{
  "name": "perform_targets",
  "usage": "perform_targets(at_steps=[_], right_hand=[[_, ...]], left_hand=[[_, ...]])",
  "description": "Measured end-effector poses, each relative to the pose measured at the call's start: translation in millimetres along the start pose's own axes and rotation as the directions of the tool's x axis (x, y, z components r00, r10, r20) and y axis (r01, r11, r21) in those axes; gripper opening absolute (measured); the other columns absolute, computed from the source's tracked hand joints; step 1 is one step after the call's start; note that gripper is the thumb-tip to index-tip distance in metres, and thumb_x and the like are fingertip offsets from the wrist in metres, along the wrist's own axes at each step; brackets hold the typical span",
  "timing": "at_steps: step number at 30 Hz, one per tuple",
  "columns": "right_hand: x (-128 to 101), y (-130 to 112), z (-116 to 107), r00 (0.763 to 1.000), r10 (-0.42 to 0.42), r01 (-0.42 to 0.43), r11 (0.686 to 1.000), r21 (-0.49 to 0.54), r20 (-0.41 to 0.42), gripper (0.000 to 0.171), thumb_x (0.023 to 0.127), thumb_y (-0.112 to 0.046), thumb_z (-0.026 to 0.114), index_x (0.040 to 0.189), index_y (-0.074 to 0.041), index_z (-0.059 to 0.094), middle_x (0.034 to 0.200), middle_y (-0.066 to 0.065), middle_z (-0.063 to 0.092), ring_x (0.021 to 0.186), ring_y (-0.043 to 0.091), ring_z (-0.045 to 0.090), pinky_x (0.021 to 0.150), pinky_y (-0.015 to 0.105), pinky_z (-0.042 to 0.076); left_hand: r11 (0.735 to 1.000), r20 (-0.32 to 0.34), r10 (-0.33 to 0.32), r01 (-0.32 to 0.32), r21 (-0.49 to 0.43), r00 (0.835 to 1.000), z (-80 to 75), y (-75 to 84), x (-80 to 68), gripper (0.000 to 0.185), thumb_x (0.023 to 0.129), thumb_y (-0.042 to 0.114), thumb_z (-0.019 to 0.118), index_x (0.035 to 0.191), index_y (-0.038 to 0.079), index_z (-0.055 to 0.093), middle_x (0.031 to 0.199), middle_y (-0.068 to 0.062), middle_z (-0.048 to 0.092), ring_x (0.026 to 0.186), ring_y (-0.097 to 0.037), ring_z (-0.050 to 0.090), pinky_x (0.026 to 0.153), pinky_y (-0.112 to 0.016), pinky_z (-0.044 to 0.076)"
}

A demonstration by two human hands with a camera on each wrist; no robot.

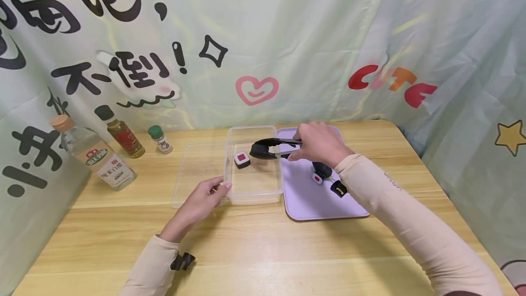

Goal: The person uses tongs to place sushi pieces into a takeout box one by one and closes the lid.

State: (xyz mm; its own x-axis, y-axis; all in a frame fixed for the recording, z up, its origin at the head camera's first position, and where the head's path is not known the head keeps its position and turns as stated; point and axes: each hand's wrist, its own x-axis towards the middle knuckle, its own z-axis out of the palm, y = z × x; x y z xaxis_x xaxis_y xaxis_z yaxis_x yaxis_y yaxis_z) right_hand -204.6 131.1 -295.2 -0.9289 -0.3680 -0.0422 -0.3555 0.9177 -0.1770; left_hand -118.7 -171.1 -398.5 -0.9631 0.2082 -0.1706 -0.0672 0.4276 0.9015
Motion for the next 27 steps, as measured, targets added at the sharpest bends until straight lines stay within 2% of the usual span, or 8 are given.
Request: perform_targets(at_steps=[3,6,11,14,17,22,27], right_hand=[[-0.3,-0.1,1.3,1.000,-0.013,0.013,1.000,-0.001,0.001,0.031,0.072,-0.043,0.091,0.083,-0.017,0.077,0.062,-0.004,0.039,0.055,0.016,0.040,0.048,0.032,0.029],[-0.7,0.8,2.2,1.000,-0.019,0.019,1.000,-0.003,-0.006,0.031,0.072,-0.043,0.091,0.074,-0.018,0.072,0.061,-0.005,0.033,0.054,0.015,0.037,0.047,0.031,0.026],[-2.3,4.5,1.0,1.000,-0.013,0.013,0.999,0.029,-0.009,0.033,0.073,-0.042,0.090,0.088,-0.014,0.080,0.060,-0.004,0.046,0.054,0.015,0.044,0.049,0.032,0.031],[-3.8,7.6,-1.6,1.000,-0.014,0.014,0.999,0.052,-0.006,0.032,0.074,-0.041,0.090,0.086,-0.013,0.079,0.058,-0.003,0.052,0.055,0.016,0.048,0.052,0.032,0.034],[-6.3,12.7,-4.8,1.000,-0.006,0.006,0.997,0.078,0.002,0.033,0.075,-0.040,0.089,0.072,-0.013,0.071,0.053,-0.004,0.043,0.053,0.015,0.044,0.053,0.032,0.032],[-14.6,26.2,-10.3,0.999,0.039,-0.038,0.992,0.120,-0.003,0.037,0.076,-0.040,0.088,0.069,-0.012,0.064,0.053,-0.005,0.033,0.052,0.013,0.037,0.053,0.031,0.030],[-26.4,42.1,-15.1,0.998,0.054,-0.051,0.987,0.152,-0.018,0.045,0.077,-0.040,0.088,0.062,-0.014,0.053,0.052,-0.005,0.033,0.050,0.014,0.040,0.053,0.031,0.029]], left_hand=[[1.000,0.001,-0.004,0.004,0.006,1.000,0.1,-0.7,0.6,0.050,0.106,0.026,0.055,0.144,-0.006,0.050,0.091,-0.014,0.055,0.073,-0.019,0.049,0.052,-0.025,0.040],[1.000,0.002,-0.010,0.010,0.008,1.000,0.6,-0.7,1.1,0.048,0.106,0.026,0.055,0.143,-0.004,0.051,0.090,-0.014,0.055,0.073,-0.019,0.049,0.053,-0.024,0.040],[1.000,0.008,-0.004,0.003,0.004,1.000,0.9,0.1,1.5,0.049,0.106,0.025,0.055,0.144,-0.005,0.051,0.092,-0.015,0.056,0.073,-0.018,0.049,0.053,-0.024,0.040],[1.000,0.011,0.004,-0.004,-0.002,1.000,0.5,0.8,1.6,0.050,0.106,0.026,0.055,0.144,-0.006,0.050,0.092,-0.014,0.056,0.074,-0.019,0.049,0.053,-0.024,0.040],[1.000,0.012,0.015,-0.015,-0.009,1.000,0.5,0.8,1.6,0.050,0.106,0.026,0.055,0.144,-0.007,0.050,0.090,-0.014,0.056,0.073,-0.018,0.049,0.052,-0.025,0.040],[1.000,0.016,0.025,-0.024,-0.014,1.000,1.1,-1.8,1.7,0.047,0.106,0.025,0.055,0.141,-0.006,0.053,0.085,-0.014,0.055,0.070,-0.017,0.049,0.052,-0.024,0.040],[1.000,0.016,0.029,-0.029,-0.010,0.999,0.5,-2.8,1.7,0.047,0.106,0.025,0.054,0.141,-0.007,0.052,0.085,-0.013,0.055,0.071,-0.018,0.049,0.052,-0.025,0.041]])
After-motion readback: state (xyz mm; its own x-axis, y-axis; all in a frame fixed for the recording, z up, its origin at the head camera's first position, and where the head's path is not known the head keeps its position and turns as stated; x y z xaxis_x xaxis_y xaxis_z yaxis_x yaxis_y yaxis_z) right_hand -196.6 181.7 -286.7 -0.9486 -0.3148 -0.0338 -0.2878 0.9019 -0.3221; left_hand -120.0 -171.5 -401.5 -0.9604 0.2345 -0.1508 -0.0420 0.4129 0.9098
